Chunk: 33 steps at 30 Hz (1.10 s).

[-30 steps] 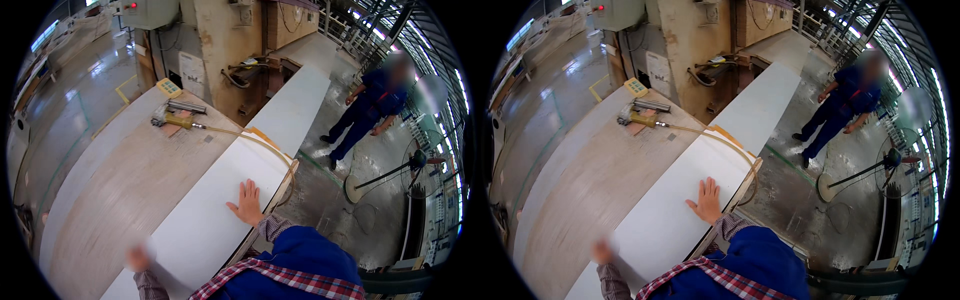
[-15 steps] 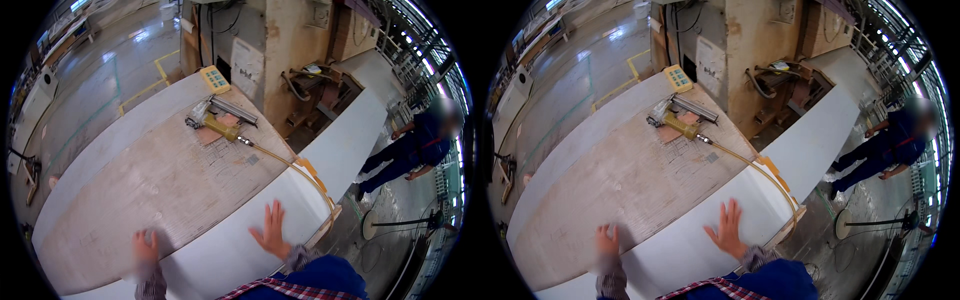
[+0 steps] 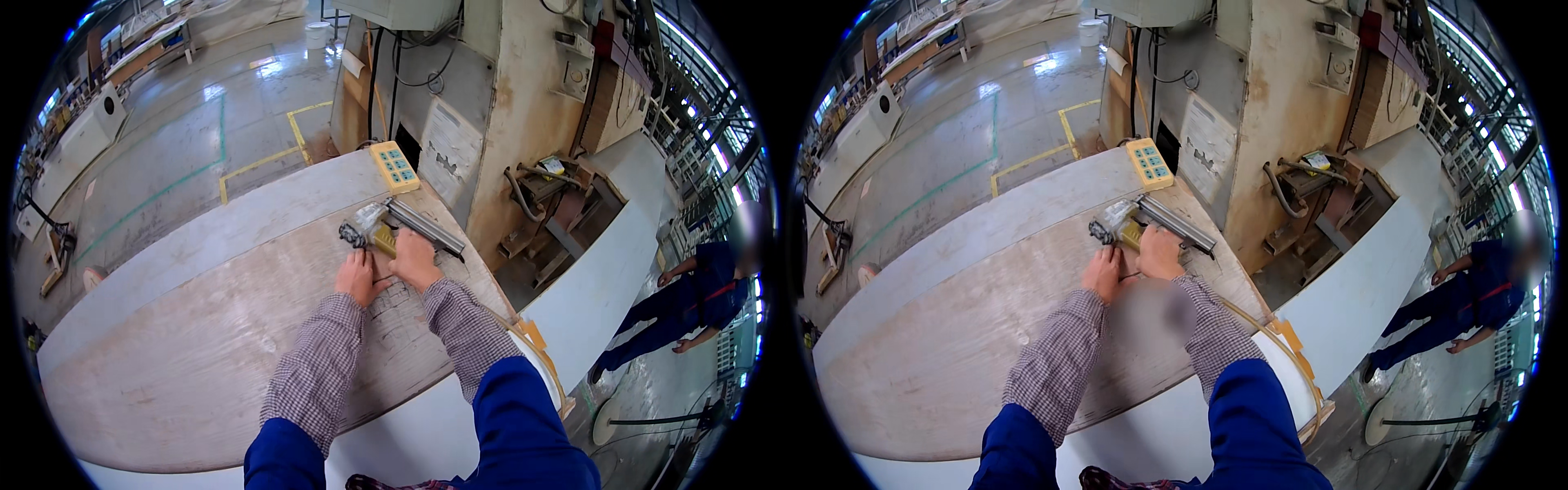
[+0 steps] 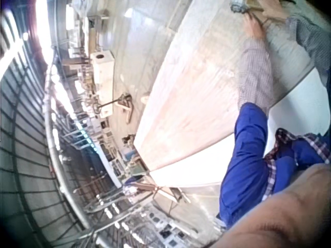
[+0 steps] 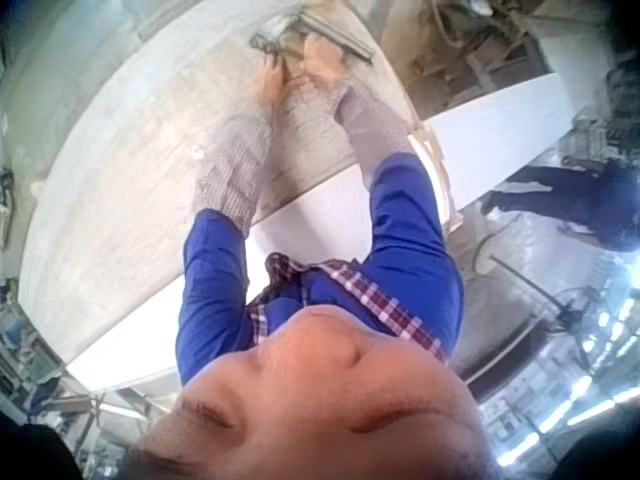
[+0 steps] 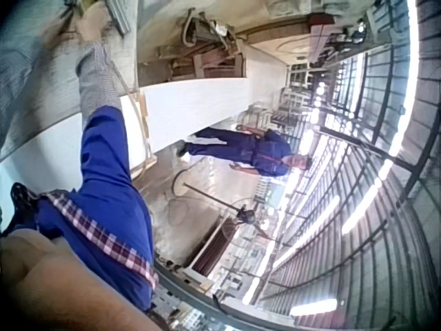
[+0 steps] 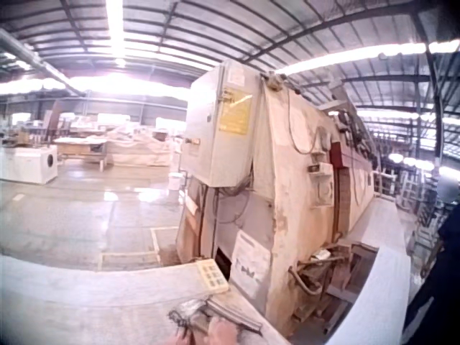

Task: The person selects long wooden strips from a rack and places them onto a large white board on a workbench. They then use a handheld power tool to fasten the strips to the board, moving along the length of the material. The person handles the strips and the board directly, positioning them for assembly.

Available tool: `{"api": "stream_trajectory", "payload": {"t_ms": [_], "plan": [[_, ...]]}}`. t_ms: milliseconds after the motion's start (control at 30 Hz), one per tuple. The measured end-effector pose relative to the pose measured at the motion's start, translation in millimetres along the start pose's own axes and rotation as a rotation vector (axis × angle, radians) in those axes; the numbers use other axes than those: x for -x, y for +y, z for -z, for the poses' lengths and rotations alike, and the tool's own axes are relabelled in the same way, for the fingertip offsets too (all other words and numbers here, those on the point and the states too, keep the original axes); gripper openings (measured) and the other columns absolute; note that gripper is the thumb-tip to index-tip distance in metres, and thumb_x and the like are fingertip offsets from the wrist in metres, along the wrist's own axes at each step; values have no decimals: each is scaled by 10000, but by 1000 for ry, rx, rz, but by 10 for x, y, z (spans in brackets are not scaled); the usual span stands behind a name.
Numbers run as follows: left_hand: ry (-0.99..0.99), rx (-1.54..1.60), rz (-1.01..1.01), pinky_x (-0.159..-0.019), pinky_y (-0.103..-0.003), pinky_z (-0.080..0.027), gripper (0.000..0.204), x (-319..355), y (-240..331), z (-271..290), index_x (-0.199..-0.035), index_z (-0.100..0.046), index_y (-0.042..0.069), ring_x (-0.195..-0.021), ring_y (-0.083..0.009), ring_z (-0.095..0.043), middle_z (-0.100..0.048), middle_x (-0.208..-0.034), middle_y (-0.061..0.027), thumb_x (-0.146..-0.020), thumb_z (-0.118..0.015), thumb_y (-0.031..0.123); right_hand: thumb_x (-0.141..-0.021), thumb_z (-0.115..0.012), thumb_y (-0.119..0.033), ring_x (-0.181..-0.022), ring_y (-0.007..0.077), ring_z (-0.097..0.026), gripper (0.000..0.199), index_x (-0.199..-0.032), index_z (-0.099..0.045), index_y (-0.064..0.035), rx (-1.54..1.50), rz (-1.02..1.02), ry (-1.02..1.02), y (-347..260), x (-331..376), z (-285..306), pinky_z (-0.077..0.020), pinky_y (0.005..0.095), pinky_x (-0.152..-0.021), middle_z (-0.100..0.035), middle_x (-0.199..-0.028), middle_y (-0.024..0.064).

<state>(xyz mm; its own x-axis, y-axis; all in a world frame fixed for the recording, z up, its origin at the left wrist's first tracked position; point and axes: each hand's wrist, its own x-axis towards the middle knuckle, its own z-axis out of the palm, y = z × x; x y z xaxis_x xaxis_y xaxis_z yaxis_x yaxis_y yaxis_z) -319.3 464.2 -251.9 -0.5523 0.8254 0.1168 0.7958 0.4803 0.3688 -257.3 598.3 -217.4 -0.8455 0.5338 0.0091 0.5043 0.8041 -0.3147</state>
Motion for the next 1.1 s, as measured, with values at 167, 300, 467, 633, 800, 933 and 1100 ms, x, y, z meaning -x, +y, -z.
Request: {"api": "stream_trajectory", "payload": {"t_ms": [167,300,467,633,800,933,1100], "plan": [[-30,-56,22,-844,-338,-414,702,57,-241,-145,-1097,-465,-27,-982,-261,-493,-527,-1027,-158,-604,-732,395,-636,-622,-218,-787,369,-581,371,-904,-504,8,-56,-1,-9,-303,210,647,-449,439,-698,-589,-817,239],[-41,140,117,-810,-353,-441,702,1011,-672,-96,-1075,-487,-3,-917,-276,-537,-573,-974,-148,-558,-760,385,-726,-579,-308,-809,370,-584,437,-987,-522,37,-199,27,-93,-522,1228,1398,-459,414,-706,-579,-904,253],[44,846,307,-758,-319,-481,638,2921,-456,910,-1145,-482,-25,-840,-240,-594,-598,-996,-126,-635,-765,234,-659,-713,-279,-777,233,-611,592,-1104,-484,38,-332,-172,-362,-426,2667,1877,-475,315,-672,-623,-839,169],[91,867,420,-581,-234,-440,895,4771,-837,1557,-1264,-337,-77,-711,-126,-550,-589,-841,-122,-517,-734,218,-691,-678,-377,-866,285,-589,616,-1160,-446,-52,-408,-94,-383,-748,3812,1422,-464,370,-761,-596,-922,183],[19,715,-418,-622,-275,-430,837,4326,1099,3147,-1214,-406,-63,-665,-141,-503,-584,-900,-110,-513,-751,237,-665,-642,-203,-828,329,-580,556,-1127,-392,-21,-549,-188,-297,-1373,4799,1397,-450,401,-717,-590,-879,182],[-43,721,-732,-661,-277,-442,816,5044,2236,3559,-1203,-416,-58,-692,-160,-532,-587,-888,-109,-531,-743,269,-629,-689,-194,-933,317,-562,645,-1171,-392,-6,-1021,264,-48,-1631,5771,682,-440,359,-804,-565,-999,224],[-53,711,-776,-684,-279,-418,811,6139,1906,3572,-1218,-410,-31,-703,-150,-471,-575,-963,-100,-553,-774,255,-620,-705,-200,-943,316,-555,660,-1169,-395,-3,-1131,211,-42,-2363,6706,922,-429,367,-815,-559,-1010,229]]}}
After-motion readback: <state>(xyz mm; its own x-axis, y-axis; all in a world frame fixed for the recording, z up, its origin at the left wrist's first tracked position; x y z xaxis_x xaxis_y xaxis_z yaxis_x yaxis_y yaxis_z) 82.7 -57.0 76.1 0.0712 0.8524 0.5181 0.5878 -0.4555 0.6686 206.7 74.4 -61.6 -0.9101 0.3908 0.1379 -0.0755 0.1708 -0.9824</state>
